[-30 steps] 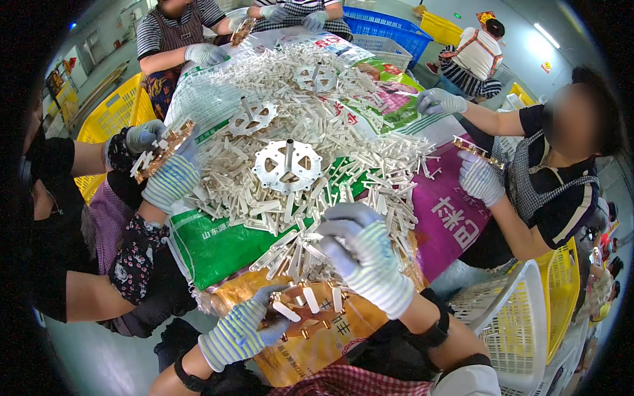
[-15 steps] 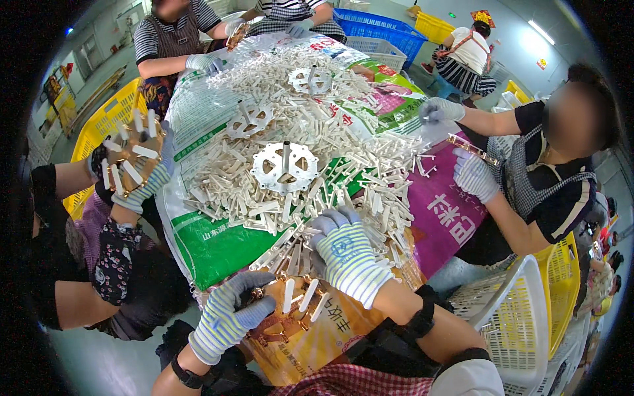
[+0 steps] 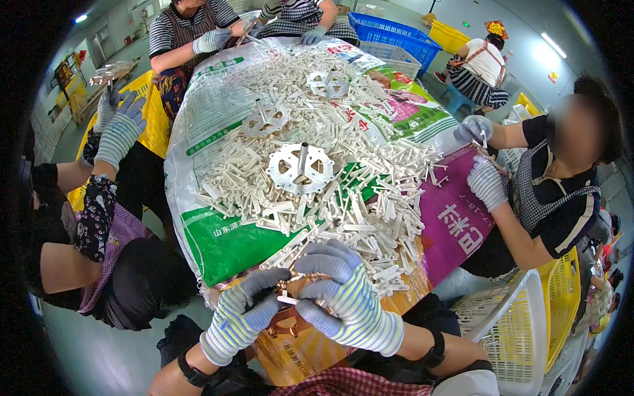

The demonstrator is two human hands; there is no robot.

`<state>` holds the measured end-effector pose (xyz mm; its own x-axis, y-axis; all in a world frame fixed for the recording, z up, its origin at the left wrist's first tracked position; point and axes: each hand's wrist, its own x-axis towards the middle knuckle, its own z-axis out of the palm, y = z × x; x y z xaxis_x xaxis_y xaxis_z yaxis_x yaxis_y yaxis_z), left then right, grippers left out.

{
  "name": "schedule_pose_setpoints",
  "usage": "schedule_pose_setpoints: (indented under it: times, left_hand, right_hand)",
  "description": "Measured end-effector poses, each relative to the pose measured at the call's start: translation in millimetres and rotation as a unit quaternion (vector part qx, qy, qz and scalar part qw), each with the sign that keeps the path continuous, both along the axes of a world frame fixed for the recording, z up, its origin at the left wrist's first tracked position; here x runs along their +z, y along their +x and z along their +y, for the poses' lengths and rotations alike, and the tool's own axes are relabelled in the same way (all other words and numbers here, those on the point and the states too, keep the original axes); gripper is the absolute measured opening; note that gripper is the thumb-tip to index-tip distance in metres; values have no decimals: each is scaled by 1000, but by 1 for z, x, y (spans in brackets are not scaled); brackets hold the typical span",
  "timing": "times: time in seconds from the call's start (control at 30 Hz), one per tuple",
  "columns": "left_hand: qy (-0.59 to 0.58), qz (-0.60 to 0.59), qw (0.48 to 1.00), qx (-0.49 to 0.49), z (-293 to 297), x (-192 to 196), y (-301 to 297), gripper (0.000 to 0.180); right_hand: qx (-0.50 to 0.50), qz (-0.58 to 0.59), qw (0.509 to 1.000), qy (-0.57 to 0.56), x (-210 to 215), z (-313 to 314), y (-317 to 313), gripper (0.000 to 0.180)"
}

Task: The person sits on the floor and assembles small white plastic sticks into gold-colored circular frames. They pick up sticks from a large pile on a sack and insert them into the slots of the frames, then place the completed units into a white basket.

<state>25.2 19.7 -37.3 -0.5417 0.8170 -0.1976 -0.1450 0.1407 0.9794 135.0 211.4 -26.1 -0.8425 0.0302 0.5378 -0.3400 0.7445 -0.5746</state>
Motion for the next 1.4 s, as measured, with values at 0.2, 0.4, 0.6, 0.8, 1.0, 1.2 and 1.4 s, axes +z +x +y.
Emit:
schedule_pose_setpoints:
  times: [0.2, 0.4, 0.6, 0.8, 1.0, 1.2, 1.4]
  left_hand:
    - [54, 159, 985, 27, 5, -2, 10, 42]
    - [39, 72, 997, 7, 4, -7, 8, 43]
    - [82, 174, 981, 31, 7, -6, 15, 43]
    - [85, 227, 969, 42, 9, -8, 17, 43]
    - [72, 266, 960, 55, 12, -4, 17, 36]
    - [56, 250, 965, 64, 14, -3, 18, 32]
    - [77, 269, 959, 53, 14, -7, 16, 33]
  right_hand:
    - [-55, 9, 991, 118, -2, -8, 1, 21]
    - [-22, -22, 999, 26, -3, -8, 1, 15]
    - [-28, -67, 997, 9, -5, -10, 8, 15]
    - [-23, -88, 996, 25, -4, -11, 10, 22]
    - [-19, -81, 994, 65, -3, -11, 9, 27]
    - [-36, -40, 993, 109, -1, -13, 8, 29]
    - [-12, -45, 994, 95, 0, -8, 7, 28]
